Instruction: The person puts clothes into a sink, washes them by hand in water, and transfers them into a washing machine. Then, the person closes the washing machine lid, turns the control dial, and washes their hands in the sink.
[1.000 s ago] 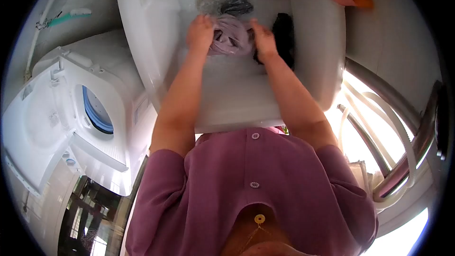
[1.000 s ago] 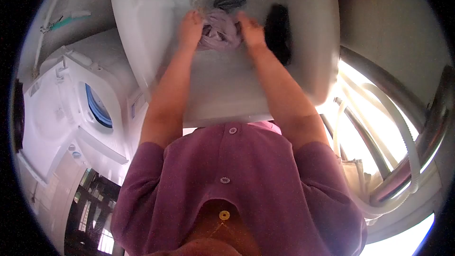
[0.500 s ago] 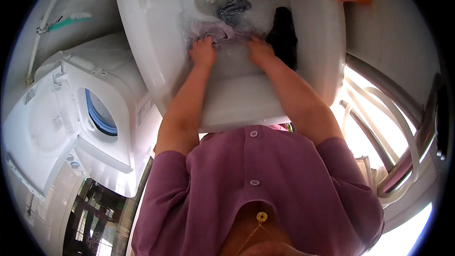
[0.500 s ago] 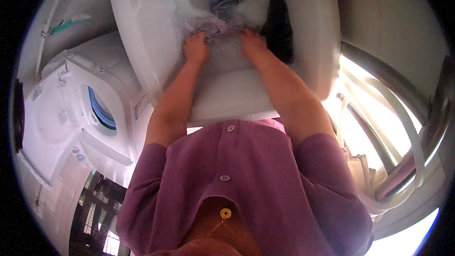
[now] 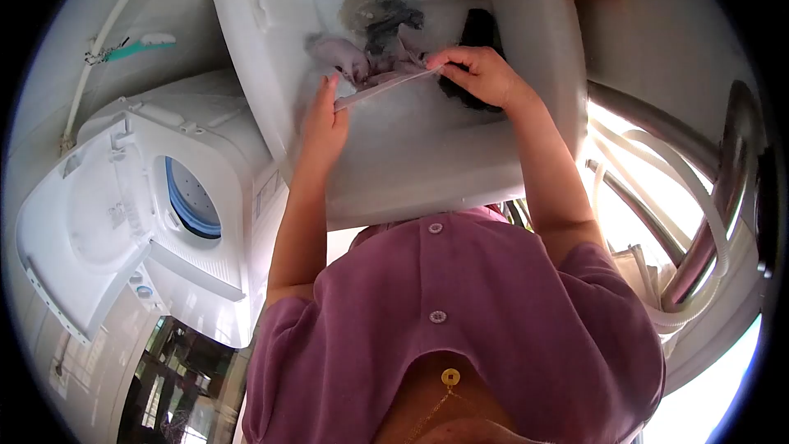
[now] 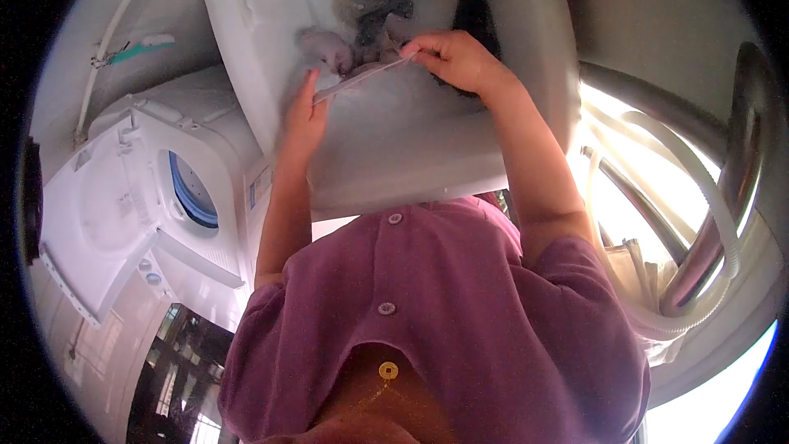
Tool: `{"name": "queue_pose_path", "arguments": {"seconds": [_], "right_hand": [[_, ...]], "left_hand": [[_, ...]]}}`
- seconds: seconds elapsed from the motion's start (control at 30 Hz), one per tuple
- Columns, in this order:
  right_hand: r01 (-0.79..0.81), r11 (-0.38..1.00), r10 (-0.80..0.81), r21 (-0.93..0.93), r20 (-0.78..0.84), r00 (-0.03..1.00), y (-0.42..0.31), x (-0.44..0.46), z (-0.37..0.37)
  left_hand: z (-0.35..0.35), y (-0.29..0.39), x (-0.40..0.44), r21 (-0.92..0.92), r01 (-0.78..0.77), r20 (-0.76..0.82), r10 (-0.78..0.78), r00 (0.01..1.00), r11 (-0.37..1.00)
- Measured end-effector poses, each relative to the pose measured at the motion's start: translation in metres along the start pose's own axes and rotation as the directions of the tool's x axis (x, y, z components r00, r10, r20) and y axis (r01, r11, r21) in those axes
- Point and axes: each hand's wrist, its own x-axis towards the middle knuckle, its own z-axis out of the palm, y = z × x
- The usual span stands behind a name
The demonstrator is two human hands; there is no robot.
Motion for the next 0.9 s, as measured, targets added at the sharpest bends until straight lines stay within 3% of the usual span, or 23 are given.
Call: {"name": "queue_pose_path", "arguments": {"seconds": [0.03,0.07,0.1,0.13,0.2,0.23,0.3,0.33,0.4,0.43,0.47,0.5,0.57,0.67,0.7,0.73,0.77,0.83,0.87,0.9], "right_hand": [[-0.001,1.000,0.001,-0.002,-0.001,1.000,-0.009,-0.005,-0.001],[-0.011,0.998,0.007,-0.067,-0.047,0.999,-0.018,-0.010,-0.002],[-0.022,0.991,0.010,-0.131,-0.092,0.996,-0.026,-0.014,-0.003],[-0.019,0.991,0.007,-0.133,-0.089,0.996,-0.032,-0.017,-0.005],[0.015,1.000,-0.011,0.024,-0.176,0.984,-0.043,-0.025,-0.010],[0.014,1.000,-0.010,0.023,-0.174,0.985,-0.052,-0.029,-0.013],[0.028,0.956,-0.009,0.292,-0.067,0.998,-0.071,-0.034,-0.024],[0.026,0.956,-0.007,0.291,-0.063,0.998,-0.079,-0.035,-0.027],[0.137,0.904,-0.120,0.405,-0.069,0.990,-0.094,-0.037,-0.030],[0.141,0.904,-0.124,0.403,-0.067,0.990,-0.100,-0.036,-0.030],[0.146,0.871,-0.138,0.469,-0.051,0.989,-0.105,-0.035,-0.031],[0.149,0.833,-0.154,0.532,-0.036,0.987,-0.110,-0.034,-0.032],[0.193,0.799,-0.186,0.570,-0.072,0.980,-0.120,-0.036,-0.030],[0.300,0.709,-0.250,0.638,-0.171,0.953,-0.120,-0.043,-0.034],[0.376,0.655,-0.292,0.655,-0.240,0.926,-0.117,-0.046,-0.038],[0.446,0.621,-0.306,0.644,-0.325,0.895,-0.114,-0.045,-0.041],[0.439,0.526,-0.265,0.728,-0.350,0.898,-0.111,-0.048,-0.047],[0.497,0.503,-0.142,0.707,-0.499,0.855,-0.104,-0.048,-0.057],[0.498,0.500,-0.140,0.709,-0.501,0.854,-0.100,-0.047,-0.059],[0.494,0.497,-0.101,0.713,-0.518,0.850,-0.096,-0.045,-0.061]], "left_hand": [[-0.005,0.004,-0.002,0.079,-0.088,-0.097,0.096,0.991,0.993],[-0.029,0.026,0.003,-0.080,0.208,0.065,-0.203,0.977,0.975],[-0.043,0.039,0.004,-0.181,0.504,0.263,-0.452,0.852,0.845],[-0.048,0.036,0.001,-0.183,0.504,0.260,-0.453,0.853,0.844],[-0.062,0.024,-0.003,-0.644,0.402,0.284,-0.285,0.916,0.650],[-0.073,0.018,-0.005,-0.645,0.403,0.284,-0.286,0.915,0.649],[-0.095,0.015,-0.001,-0.933,0.152,0.200,0.117,0.973,0.326],[-0.098,0.023,0.004,-0.934,0.153,0.199,0.114,0.973,0.324],[-0.102,0.054,0.025,-0.998,0.024,0.031,0.116,0.993,0.059],[-0.088,0.048,0.030,-0.998,0.019,0.026,0.116,0.993,0.060],[-0.065,0.033,0.039,-0.915,0.091,0.151,0.124,0.981,0.393],[-0.040,0.019,0.044,-0.720,0.138,0.267,0.088,0.960,0.680],[0.022,0.012,0.042,-0.394,0.035,0.353,0.116,0.928,0.918],[0.090,-0.004,0.044,-0.309,-0.064,0.406,0.193,0.893,0.949],[0.072,0.024,0.048,-0.312,0.170,0.587,0.049,0.808,0.935],[0.060,0.039,0.047,-0.265,0.395,0.747,-0.073,0.661,0.880],[0.057,0.036,0.040,-0.262,0.397,0.750,-0.073,0.658,0.879],[0.046,0.020,0.028,-0.711,0.304,0.491,0.138,0.860,0.635],[0.034,0.018,0.023,-0.708,0.305,0.493,0.137,0.859,0.637],[0.018,0.019,0.022,-0.832,0.344,0.416,0.079,0.906,0.435]]}}
